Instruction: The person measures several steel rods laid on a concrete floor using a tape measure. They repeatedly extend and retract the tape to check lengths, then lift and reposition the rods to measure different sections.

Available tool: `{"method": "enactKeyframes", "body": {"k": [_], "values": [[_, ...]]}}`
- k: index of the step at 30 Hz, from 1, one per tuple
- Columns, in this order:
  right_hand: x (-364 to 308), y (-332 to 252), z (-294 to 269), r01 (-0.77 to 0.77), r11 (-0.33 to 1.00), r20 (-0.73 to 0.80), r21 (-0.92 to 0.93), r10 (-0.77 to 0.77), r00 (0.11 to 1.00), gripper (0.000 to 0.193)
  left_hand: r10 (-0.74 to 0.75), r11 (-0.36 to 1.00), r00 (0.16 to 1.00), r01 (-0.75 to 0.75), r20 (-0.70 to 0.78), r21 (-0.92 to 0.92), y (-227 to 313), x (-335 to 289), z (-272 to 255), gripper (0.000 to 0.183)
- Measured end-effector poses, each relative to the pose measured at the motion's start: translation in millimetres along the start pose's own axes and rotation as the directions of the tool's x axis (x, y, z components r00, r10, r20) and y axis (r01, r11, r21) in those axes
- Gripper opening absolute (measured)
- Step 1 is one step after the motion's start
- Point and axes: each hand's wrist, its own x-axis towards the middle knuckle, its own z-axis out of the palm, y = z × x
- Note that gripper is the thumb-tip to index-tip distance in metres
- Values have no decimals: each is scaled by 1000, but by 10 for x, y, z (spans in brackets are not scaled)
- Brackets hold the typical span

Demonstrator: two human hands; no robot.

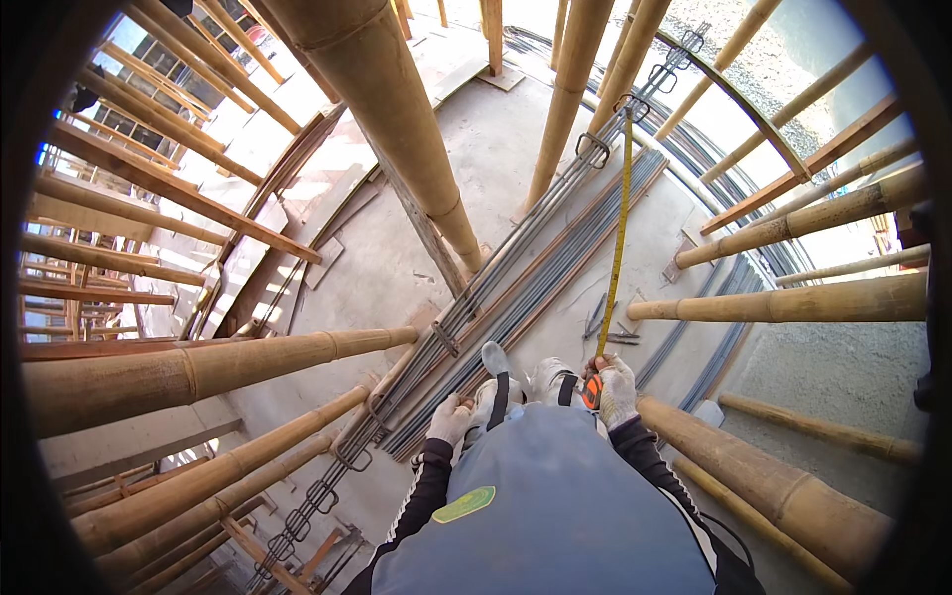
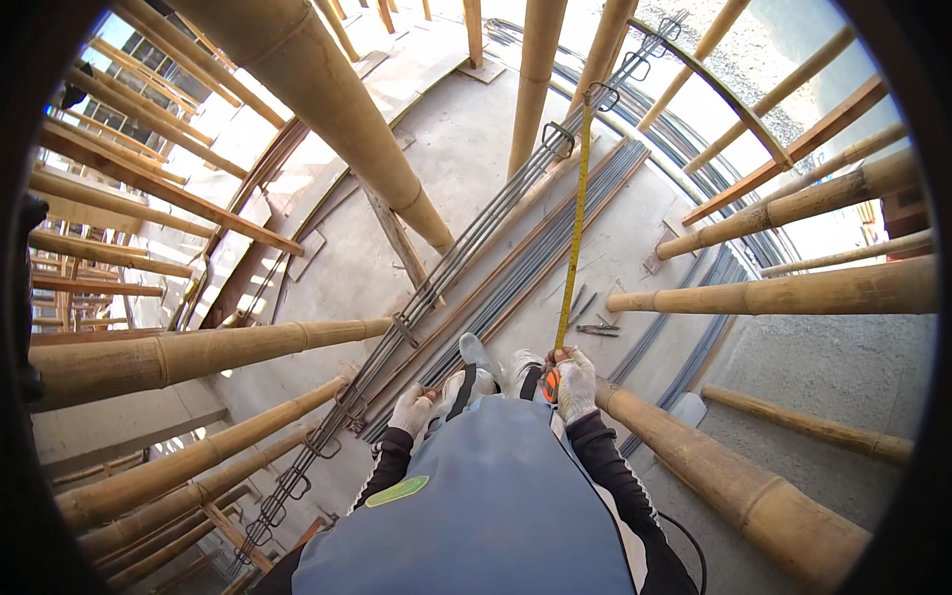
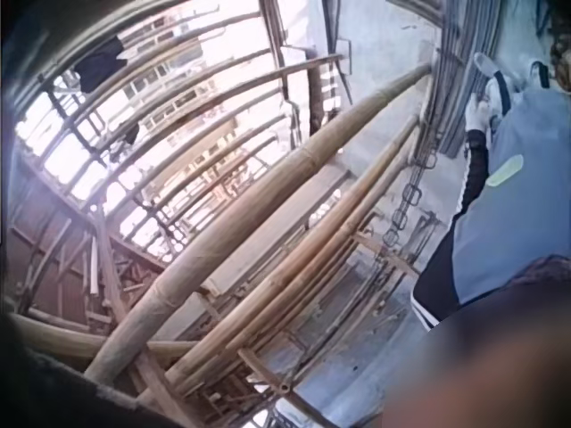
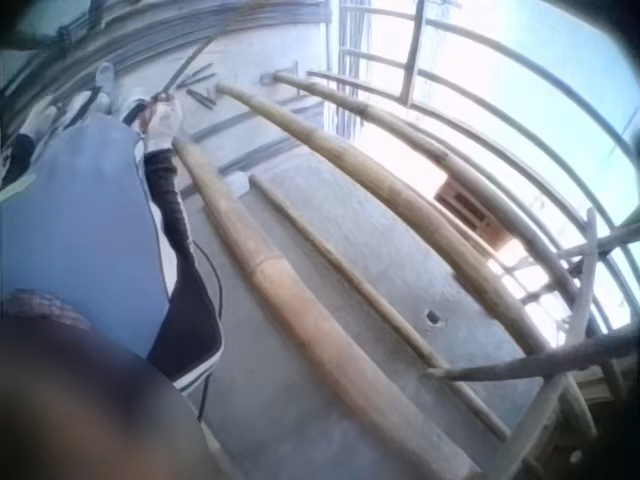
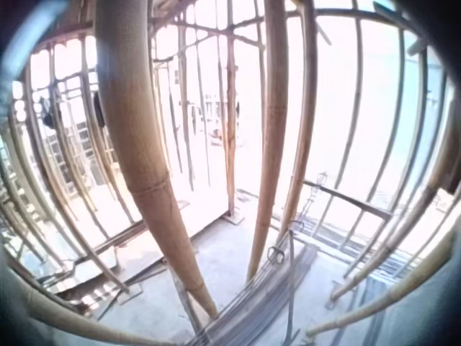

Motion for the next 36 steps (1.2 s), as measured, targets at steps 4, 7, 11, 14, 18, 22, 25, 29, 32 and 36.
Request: {"method": "enactKeyframes", "body": {"k": [4,7,11,14,18,22,25,29,32,36], "values": [[41,39,273,-90,995,4,36,90,996,18,213,975,977,-210,31,-70,1254,46,-275,22],[62,71,303,-92,995,18,40,91,996,19,306,948,952,-304,6,-89,1822,70,-476,22],[148,22,286,-98,995,-15,26,99,995,19,362,928,927,-369,-104,-61,2187,151,-608,22],[118,94,253,-141,990,-63,31,142,988,17,398,902,898,-420,-190,-96,2241,249,-699,22],[80,204,272,-186,960,-24,208,196,980,14,286,901,940,-329,-185,-283,2276,278,-763,20],[71,341,463,-153,969,-27,196,161,987,13,346,916,925,-369,-156,-159,2185,426,-901,20],[-8,520,689,-128,952,-40,277,144,989,12,397,908,911,-407,-111,-97,2021,574,-1042,22],[-26,762,947,-179,940,-3,291,188,982,11,381,923,920,-384,-98,-18,1762,680,-1270,24],[-56,808,1115,-220,838,78,499,210,975,10,401,914,910,-390,-106,112,1604,695,-1398,23],[-104,702,1276,-194,928,24,318,196,980,12,434,876,901,-416,-19,245,1477,643,-1525,21]]}}
